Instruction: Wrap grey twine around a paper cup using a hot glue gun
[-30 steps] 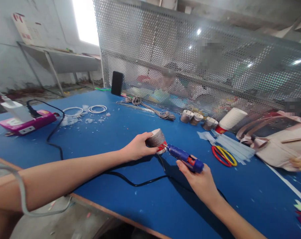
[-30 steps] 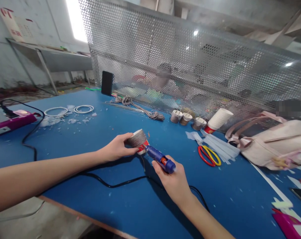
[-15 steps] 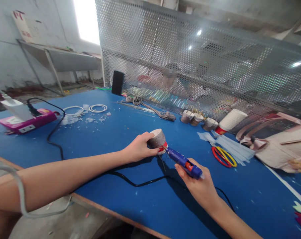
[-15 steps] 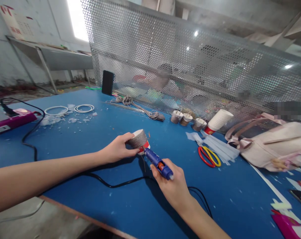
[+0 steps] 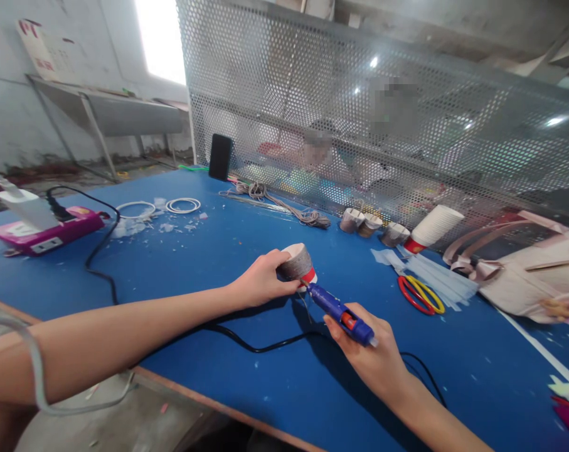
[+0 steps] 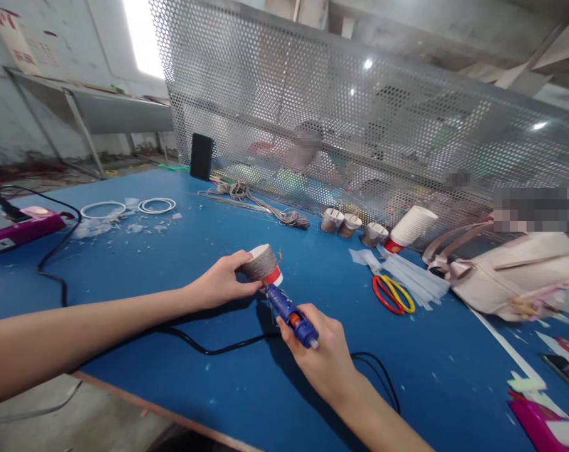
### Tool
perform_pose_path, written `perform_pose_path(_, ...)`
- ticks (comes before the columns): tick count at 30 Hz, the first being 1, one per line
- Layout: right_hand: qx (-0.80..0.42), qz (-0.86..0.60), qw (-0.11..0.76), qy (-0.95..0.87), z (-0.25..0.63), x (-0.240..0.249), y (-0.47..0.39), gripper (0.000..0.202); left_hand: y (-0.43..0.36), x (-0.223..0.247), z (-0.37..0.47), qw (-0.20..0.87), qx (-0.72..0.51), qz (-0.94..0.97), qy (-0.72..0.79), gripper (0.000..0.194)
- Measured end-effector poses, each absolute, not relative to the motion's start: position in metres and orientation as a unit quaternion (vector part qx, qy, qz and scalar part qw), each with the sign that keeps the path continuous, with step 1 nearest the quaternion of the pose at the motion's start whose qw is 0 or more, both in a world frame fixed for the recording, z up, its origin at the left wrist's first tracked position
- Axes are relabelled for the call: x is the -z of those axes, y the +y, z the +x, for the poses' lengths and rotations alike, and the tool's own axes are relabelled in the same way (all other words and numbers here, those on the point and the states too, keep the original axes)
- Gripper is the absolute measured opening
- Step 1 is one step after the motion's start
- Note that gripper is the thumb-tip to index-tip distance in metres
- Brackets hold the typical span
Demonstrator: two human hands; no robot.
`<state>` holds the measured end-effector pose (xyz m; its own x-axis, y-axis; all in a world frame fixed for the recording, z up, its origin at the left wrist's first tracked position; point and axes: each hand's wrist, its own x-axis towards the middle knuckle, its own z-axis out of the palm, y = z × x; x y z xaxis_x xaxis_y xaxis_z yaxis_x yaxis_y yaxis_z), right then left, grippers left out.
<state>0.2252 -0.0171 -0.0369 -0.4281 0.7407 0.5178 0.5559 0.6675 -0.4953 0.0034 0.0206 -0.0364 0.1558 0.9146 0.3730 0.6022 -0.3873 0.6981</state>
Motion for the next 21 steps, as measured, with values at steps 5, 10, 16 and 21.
perform_pose_path(5, -0.116, -0.394, 0.367, -0.835, 0.2281, 0.0396, -0.0162, 0.017, 0.0205, 0.0353, 0.0026, 0.201, -0.387, 0.741, 0.51, 0.019)
perform_pose_path(10, -0.117, -0.396, 0.364, -0.835, 0.2273, 0.0351, -0.018, 0.021, 0.0192, 0.0346, 0.0027, 0.203, -0.392, 0.736, 0.513, 0.02)
perform_pose_path(16, -0.179, -0.422, 0.374, -0.806, 0.2295, 0.0329, -0.0155, 0.024, 0.0191, 0.0348, 0.0004, 0.22, -0.4, 0.74, 0.494, 0.017)
perform_pose_path(21, -0.261, -0.443, 0.377, -0.77, 0.2334, 0.0361, -0.014, 0.025, 0.0203, 0.0357, -0.002, 0.225, -0.39, 0.753, 0.479, 0.015)
